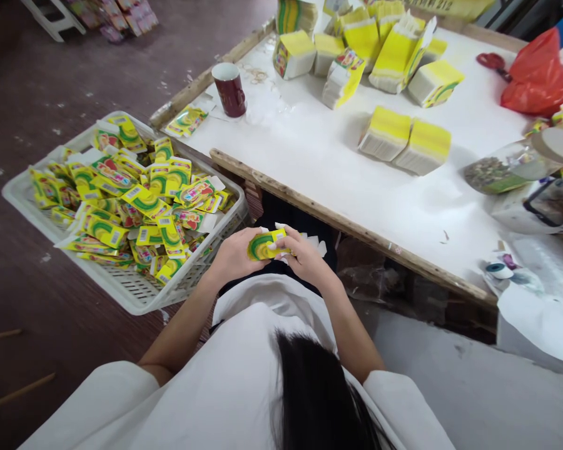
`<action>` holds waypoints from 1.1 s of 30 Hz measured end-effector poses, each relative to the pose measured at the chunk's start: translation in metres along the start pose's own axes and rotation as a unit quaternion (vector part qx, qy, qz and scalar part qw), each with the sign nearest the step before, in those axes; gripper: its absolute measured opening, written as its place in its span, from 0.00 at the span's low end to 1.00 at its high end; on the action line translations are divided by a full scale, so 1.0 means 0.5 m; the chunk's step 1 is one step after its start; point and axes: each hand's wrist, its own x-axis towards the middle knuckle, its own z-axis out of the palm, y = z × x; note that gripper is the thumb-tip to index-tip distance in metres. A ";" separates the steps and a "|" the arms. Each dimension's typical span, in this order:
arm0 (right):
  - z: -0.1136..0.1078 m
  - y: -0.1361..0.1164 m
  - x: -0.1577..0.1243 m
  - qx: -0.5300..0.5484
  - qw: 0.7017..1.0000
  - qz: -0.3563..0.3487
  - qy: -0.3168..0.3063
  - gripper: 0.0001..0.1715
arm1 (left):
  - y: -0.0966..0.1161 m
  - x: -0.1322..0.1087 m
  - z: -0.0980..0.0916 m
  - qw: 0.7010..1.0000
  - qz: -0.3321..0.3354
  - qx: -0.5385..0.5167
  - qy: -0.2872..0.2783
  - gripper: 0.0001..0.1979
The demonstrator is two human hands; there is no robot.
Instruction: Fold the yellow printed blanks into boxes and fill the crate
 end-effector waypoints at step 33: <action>0.065 0.090 -0.023 -0.259 0.917 0.304 0.018 0.15 | -0.037 0.006 0.045 0.698 -0.292 -0.582 0.299 0.21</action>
